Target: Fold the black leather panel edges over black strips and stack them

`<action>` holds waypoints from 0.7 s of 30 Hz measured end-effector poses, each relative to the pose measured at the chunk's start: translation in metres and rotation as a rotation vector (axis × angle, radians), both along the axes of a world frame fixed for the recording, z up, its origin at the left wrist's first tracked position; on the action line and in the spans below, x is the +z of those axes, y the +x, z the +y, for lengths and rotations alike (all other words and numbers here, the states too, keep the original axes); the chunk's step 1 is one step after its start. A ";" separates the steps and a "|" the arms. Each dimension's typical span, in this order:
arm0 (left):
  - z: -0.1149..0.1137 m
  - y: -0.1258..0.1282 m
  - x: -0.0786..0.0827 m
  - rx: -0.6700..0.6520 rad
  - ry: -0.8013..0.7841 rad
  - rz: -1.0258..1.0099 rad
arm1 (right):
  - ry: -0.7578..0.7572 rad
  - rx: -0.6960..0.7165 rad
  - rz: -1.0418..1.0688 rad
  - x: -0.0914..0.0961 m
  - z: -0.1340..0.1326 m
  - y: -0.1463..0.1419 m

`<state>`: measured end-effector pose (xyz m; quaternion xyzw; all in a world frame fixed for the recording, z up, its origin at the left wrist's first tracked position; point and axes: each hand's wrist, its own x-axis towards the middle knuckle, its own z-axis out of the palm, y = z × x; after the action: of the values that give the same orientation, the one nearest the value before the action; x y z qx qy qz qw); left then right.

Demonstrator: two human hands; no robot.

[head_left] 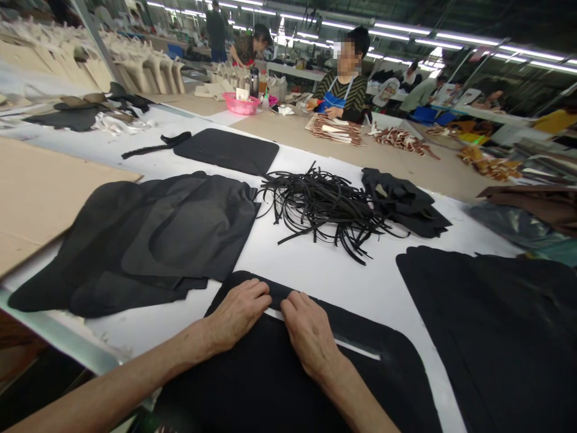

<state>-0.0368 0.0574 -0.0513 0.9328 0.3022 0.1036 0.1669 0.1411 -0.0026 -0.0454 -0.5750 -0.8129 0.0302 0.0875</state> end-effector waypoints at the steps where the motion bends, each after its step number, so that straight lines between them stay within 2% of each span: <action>1: 0.000 0.000 -0.001 0.000 0.002 -0.005 | -0.007 -0.009 0.022 0.000 0.000 0.001; 5: 0.001 0.000 -0.005 0.011 0.004 -0.044 | 0.034 -0.053 0.099 -0.003 -0.005 0.002; 10: 0.000 0.000 -0.010 0.063 -0.012 -0.124 | 0.112 -0.044 -0.005 -0.004 -0.013 0.011; 14: 0.003 0.001 -0.009 0.086 -0.059 -0.183 | 0.075 -0.145 0.071 -0.004 -0.025 0.030; 18: 0.007 0.002 -0.006 0.091 -0.097 -0.146 | 0.035 -0.247 0.166 -0.004 -0.041 0.054; 21: 0.010 0.002 -0.004 0.091 -0.108 -0.129 | 0.042 -0.300 0.153 -0.003 -0.048 0.068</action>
<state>-0.0343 0.0670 -0.0557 0.8991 0.3381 0.1544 0.2309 0.2087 -0.0506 -0.0488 -0.6838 -0.7095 0.0436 0.1647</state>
